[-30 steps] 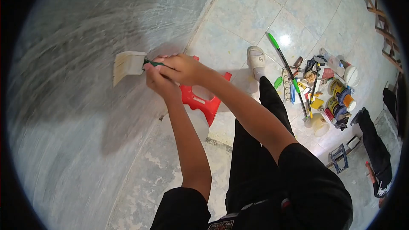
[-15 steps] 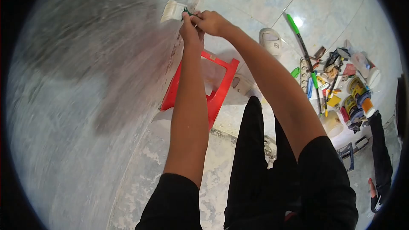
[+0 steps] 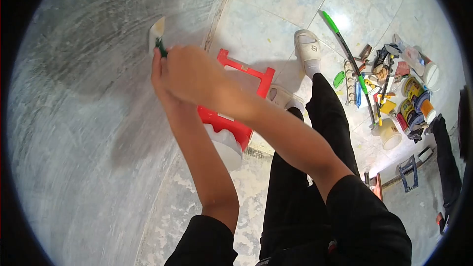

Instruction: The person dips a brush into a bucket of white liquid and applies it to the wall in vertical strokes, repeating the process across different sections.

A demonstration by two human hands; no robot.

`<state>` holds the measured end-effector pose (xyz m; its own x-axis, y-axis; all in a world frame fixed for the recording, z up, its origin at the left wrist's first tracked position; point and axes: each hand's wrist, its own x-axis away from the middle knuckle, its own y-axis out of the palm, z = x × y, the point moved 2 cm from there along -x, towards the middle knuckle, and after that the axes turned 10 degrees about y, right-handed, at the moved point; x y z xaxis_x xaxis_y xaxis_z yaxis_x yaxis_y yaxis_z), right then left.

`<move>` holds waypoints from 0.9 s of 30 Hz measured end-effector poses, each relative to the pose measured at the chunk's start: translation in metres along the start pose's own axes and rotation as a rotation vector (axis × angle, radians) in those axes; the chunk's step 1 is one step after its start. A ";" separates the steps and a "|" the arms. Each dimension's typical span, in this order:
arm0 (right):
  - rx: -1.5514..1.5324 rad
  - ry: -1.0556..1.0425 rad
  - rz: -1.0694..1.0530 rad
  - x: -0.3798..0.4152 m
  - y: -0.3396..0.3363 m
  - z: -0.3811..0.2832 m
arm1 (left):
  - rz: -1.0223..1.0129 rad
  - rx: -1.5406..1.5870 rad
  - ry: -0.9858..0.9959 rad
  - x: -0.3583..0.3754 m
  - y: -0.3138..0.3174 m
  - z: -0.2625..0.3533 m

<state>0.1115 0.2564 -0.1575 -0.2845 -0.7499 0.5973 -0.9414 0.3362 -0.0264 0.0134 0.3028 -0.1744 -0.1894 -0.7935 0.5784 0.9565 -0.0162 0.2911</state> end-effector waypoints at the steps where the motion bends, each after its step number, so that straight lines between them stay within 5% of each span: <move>1: -0.001 -0.007 0.009 0.013 -0.005 -0.010 | -0.011 0.000 0.003 0.012 0.001 0.012; 3: 0.256 -0.336 -0.059 0.034 -0.013 -0.023 | -0.055 0.151 0.024 0.029 0.001 0.029; 6: 0.262 -0.446 -0.053 0.036 -0.017 -0.015 | -0.036 0.061 0.233 0.047 0.014 0.028; 9: 0.092 -0.444 -0.179 -0.009 -0.026 0.034 | -0.059 0.123 0.316 0.013 -0.001 -0.018; 11: 0.091 -0.352 -0.305 -0.048 -0.030 0.074 | -0.086 -0.105 0.431 -0.019 -0.010 -0.055; 15: 0.094 -0.319 -0.273 -0.125 -0.019 0.161 | 0.027 -0.184 0.248 -0.093 -0.040 -0.141; 19: 0.109 -0.216 -0.291 -0.178 -0.025 0.217 | -0.020 -0.189 0.264 -0.125 -0.037 -0.183; 24: 0.196 -0.093 -0.152 -0.227 -0.028 0.268 | -0.033 -0.272 -0.106 -0.190 -0.066 -0.249; 26: 0.338 0.332 -0.310 -0.232 -0.035 0.268 | 0.024 -0.275 -0.219 -0.214 -0.071 -0.267; 27: 0.304 0.364 -0.219 -0.234 -0.030 0.266 | 0.081 -0.257 -0.326 -0.225 -0.073 -0.280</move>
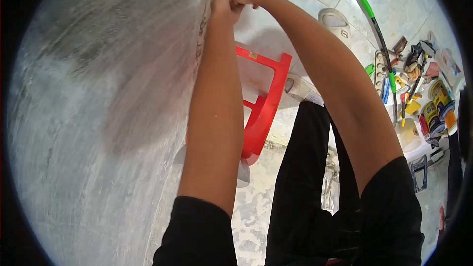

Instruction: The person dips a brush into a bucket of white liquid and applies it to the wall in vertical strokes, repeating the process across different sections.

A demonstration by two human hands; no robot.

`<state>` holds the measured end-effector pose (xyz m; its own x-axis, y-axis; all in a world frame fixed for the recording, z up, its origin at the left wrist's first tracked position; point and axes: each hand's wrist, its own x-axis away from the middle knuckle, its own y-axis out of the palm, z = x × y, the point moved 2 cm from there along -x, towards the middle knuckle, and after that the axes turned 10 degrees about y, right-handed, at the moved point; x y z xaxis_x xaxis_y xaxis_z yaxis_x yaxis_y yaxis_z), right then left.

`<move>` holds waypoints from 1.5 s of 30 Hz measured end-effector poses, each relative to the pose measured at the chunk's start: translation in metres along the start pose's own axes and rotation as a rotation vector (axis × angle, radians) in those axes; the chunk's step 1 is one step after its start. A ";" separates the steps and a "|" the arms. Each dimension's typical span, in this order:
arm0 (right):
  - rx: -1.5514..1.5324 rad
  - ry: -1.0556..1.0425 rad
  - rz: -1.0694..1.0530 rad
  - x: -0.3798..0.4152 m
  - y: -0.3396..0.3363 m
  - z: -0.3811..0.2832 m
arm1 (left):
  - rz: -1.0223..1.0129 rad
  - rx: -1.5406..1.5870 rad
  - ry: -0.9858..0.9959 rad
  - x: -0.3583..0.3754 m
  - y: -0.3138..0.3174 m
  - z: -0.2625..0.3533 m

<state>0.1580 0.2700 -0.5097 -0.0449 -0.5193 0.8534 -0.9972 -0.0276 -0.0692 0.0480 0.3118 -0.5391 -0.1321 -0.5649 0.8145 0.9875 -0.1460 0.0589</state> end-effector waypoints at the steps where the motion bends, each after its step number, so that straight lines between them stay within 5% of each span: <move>1: 0.000 0.010 -0.004 -0.008 0.004 -0.006 | 0.003 0.001 -0.010 -0.030 -0.010 -0.002; 3: 0.518 -0.233 0.209 -0.023 0.008 -0.025 | -0.304 0.113 0.008 -0.080 -0.036 0.005; 4: 0.512 -0.227 0.209 -0.015 0.008 -0.034 | -0.306 0.108 0.002 -0.062 -0.033 0.012; 6: 0.460 -0.229 0.165 0.024 0.002 -0.059 | -0.443 -0.217 0.395 0.019 -0.010 0.056; 8: 0.177 -0.308 0.326 0.059 0.015 -0.070 | -0.239 0.200 0.076 0.068 -0.007 0.085; 13: -0.047 -0.300 0.206 0.203 0.001 -0.113 | -0.034 0.103 0.249 0.197 -0.001 0.134; 17: -0.138 -0.397 0.065 0.241 -0.015 -0.114 | 0.067 0.240 0.374 0.265 0.030 0.150; 23: -0.244 -0.590 -0.030 0.140 0.000 -0.050 | 0.107 -0.063 0.666 0.185 0.019 0.091; 31: -0.162 -0.445 0.144 -0.019 0.009 0.032 | 0.251 0.044 0.632 0.023 0.027 -0.007; 35: 0.094 -0.044 -0.047 -0.049 0.007 0.041 | 0.262 0.120 0.288 -0.010 0.016 -0.041; 37: 0.272 -0.055 0.168 -0.055 0.009 0.026 | 0.281 0.191 0.197 -0.093 -0.017 -0.074; 39: 0.122 0.130 0.091 -0.028 0.008 0.008 | -0.854 0.795 0.064 -0.178 -0.100 -0.114; 40: 0.136 0.018 0.191 -0.011 0.007 -0.003 | -0.861 0.789 0.063 -0.130 -0.052 -0.092; 42: 0.096 -0.098 0.305 0.039 0.001 -0.032 | -0.325 0.373 0.113 0.004 -0.007 0.013; 45: 0.052 -0.169 0.199 0.118 -0.008 -0.070 | -0.166 0.361 0.181 0.108 0.012 0.065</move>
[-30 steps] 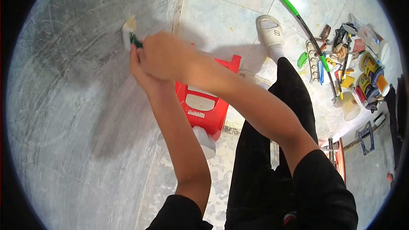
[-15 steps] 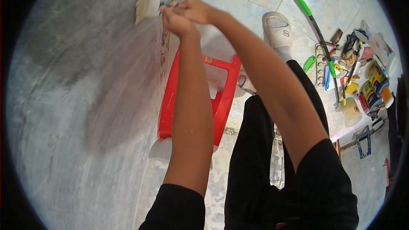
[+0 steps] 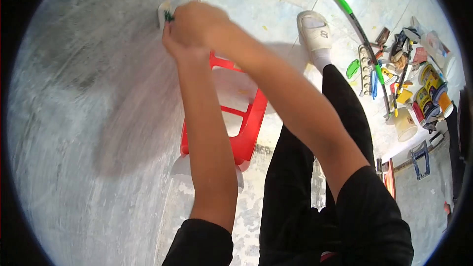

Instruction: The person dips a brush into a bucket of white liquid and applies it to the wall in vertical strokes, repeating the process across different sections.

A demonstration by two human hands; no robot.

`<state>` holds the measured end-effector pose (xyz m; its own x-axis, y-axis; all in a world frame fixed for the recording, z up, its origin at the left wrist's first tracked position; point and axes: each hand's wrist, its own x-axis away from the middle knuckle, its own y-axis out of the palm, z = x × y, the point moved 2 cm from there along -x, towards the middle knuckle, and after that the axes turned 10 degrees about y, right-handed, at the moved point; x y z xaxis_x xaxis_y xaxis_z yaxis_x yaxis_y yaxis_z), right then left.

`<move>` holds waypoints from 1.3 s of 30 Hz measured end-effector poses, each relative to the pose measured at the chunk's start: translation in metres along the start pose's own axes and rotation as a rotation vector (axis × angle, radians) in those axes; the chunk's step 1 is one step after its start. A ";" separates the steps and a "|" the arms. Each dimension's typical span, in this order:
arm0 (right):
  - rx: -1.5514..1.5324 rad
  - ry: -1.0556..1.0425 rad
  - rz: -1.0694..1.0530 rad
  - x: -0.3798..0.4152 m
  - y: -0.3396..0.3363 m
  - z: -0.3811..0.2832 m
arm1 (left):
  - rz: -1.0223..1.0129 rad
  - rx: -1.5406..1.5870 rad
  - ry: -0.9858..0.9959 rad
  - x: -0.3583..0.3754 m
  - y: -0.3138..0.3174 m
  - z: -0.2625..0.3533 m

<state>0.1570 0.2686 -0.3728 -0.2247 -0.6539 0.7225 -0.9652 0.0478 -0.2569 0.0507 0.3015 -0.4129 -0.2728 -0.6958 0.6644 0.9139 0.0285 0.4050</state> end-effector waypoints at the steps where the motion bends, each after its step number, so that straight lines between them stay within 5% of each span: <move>1: -0.035 -0.026 0.009 0.017 -0.005 -0.013 | 0.077 -0.022 0.025 0.019 0.010 0.017; 6: -0.262 -0.270 0.087 0.121 -0.017 -0.066 | 0.057 -0.116 0.165 0.125 0.056 0.090; 9: -0.302 -0.367 0.146 0.190 -0.025 -0.116 | 0.272 -0.413 0.485 0.189 0.067 0.155; 11: -0.383 -0.402 0.147 0.231 -0.036 -0.155 | -0.010 -1.285 0.803 0.232 0.077 0.200; 12: -0.377 -0.427 0.162 0.251 -0.045 -0.172 | -0.016 -1.273 0.832 0.251 0.090 0.218; 17: -0.345 -0.498 0.045 0.351 -0.096 -0.266 | 0.159 -0.234 0.545 0.351 0.174 0.308; 20: -0.401 -0.667 0.031 0.418 -0.132 -0.327 | -0.129 -0.173 0.703 0.403 0.190 0.378; 28: -0.376 -0.922 -0.019 0.565 -0.186 -0.478 | -0.077 -0.222 1.043 0.551 0.310 0.508; 32: -0.389 -1.066 0.059 0.571 -0.187 -0.488 | -0.026 -0.367 1.091 0.558 0.301 0.528; 34: -0.483 -0.859 -0.114 0.534 -0.169 -0.462 | 0.144 -0.640 1.243 0.546 0.308 0.496; 36: -0.405 -0.890 0.039 0.476 -0.134 -0.415 | 0.270 -0.736 1.053 0.487 0.255 0.458; 39: -0.317 -0.669 0.080 0.423 -0.114 -0.355 | 0.289 -0.728 1.025 0.420 0.219 0.382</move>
<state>0.1243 0.2544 0.1894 -0.2645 -0.9545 0.1377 -0.9643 0.2641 -0.0215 0.0216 0.2895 0.1944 0.0189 -0.9696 -0.2438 0.9419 0.0990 -0.3208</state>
